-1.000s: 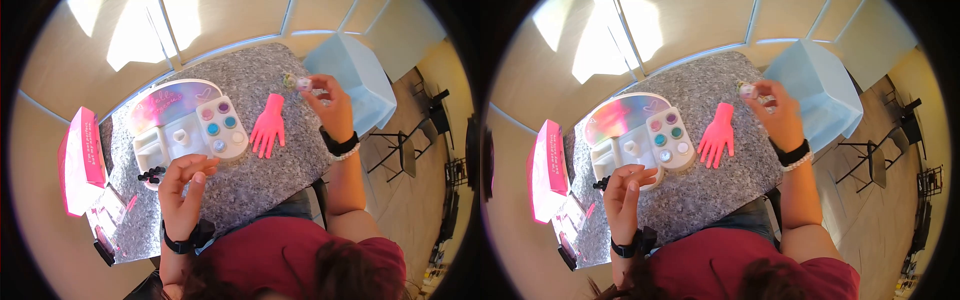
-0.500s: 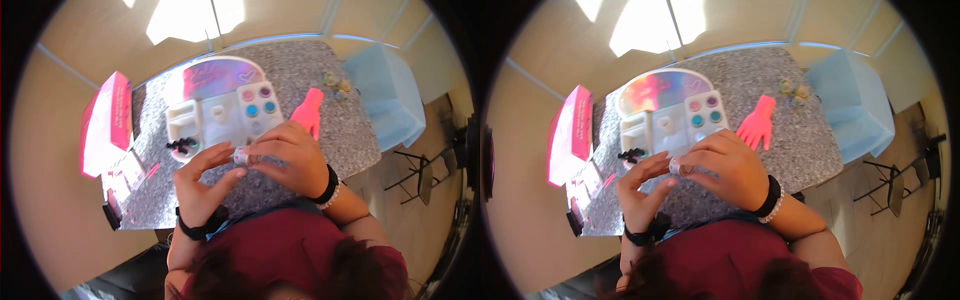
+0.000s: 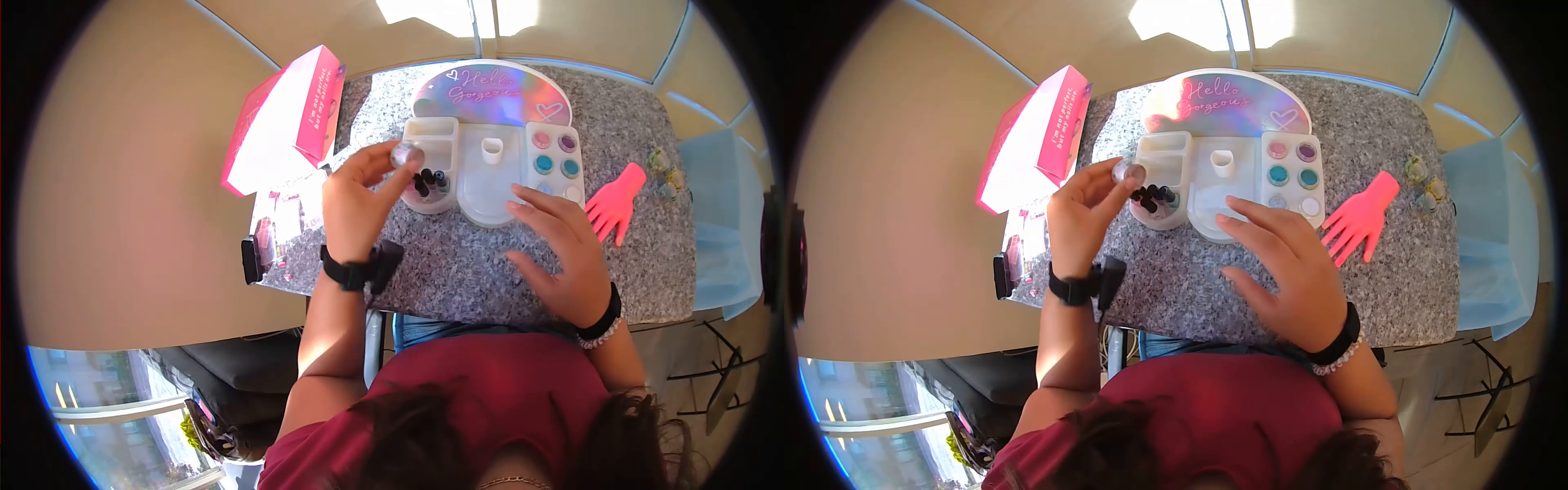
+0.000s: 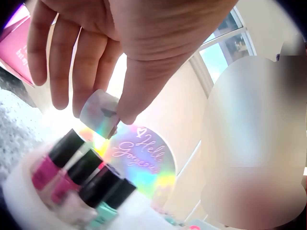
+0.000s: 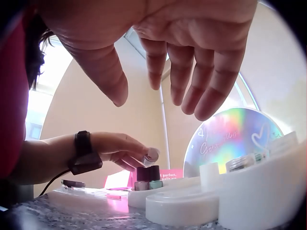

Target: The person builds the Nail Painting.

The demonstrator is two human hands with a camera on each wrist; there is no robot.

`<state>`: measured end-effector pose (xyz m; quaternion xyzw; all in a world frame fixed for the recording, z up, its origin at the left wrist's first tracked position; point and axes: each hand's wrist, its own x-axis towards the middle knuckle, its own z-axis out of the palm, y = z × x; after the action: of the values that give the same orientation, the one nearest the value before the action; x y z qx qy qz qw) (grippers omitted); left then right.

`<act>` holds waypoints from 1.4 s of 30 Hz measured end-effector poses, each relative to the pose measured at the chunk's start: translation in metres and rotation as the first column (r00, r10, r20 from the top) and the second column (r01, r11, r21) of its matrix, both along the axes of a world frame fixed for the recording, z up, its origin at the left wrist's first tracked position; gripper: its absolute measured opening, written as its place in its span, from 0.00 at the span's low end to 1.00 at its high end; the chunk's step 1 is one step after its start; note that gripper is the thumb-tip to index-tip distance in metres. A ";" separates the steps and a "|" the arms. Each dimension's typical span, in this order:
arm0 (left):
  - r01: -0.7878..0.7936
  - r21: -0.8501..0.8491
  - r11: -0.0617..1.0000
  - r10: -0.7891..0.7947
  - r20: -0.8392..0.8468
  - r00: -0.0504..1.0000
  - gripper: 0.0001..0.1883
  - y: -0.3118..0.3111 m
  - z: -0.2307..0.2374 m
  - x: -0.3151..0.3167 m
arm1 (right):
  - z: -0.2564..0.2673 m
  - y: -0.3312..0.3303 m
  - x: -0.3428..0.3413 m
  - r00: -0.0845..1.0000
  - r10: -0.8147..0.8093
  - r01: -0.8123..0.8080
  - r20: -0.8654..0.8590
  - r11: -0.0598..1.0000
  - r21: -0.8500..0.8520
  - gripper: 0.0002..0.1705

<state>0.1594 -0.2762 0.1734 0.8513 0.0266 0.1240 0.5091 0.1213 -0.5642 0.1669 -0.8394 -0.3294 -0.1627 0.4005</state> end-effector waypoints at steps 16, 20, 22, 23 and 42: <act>0.239 0.502 0.831 -0.150 -0.211 0.966 0.25 0.037 -0.014 0.077 | -0.018 -0.080 -0.010 0.980 -0.189 0.190 -0.062 0.982 0.013 0.31; 0.330 0.696 0.637 -0.187 -0.276 0.943 0.27 0.023 0.002 0.092 | -0.005 -0.115 -0.004 0.930 -0.369 0.364 -0.004 0.920 -0.147 0.32; 0.360 0.808 0.466 -0.164 -0.321 0.933 0.29 0.012 0.010 0.094 | 0.000 -0.133 0.001 0.897 -0.442 0.428 -0.018 0.876 -0.223 0.32; 0.402 0.824 0.398 -0.120 -0.388 0.914 0.27 0.005 0.015 0.096 | 0.002 -0.142 0.004 0.878 -0.479 0.464 -0.009 0.853 -0.238 0.32; 0.033 0.575 0.818 -0.140 0.143 0.980 0.12 -0.039 0.044 0.018 | -0.039 -0.266 0.131 0.809 -0.571 0.558 0.141 0.670 -0.489 0.07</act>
<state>0.1779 -0.3151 0.2175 0.9500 -0.0962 0.1790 0.2370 0.2519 -0.8303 0.1274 -0.9763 -0.0797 -0.1755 0.0984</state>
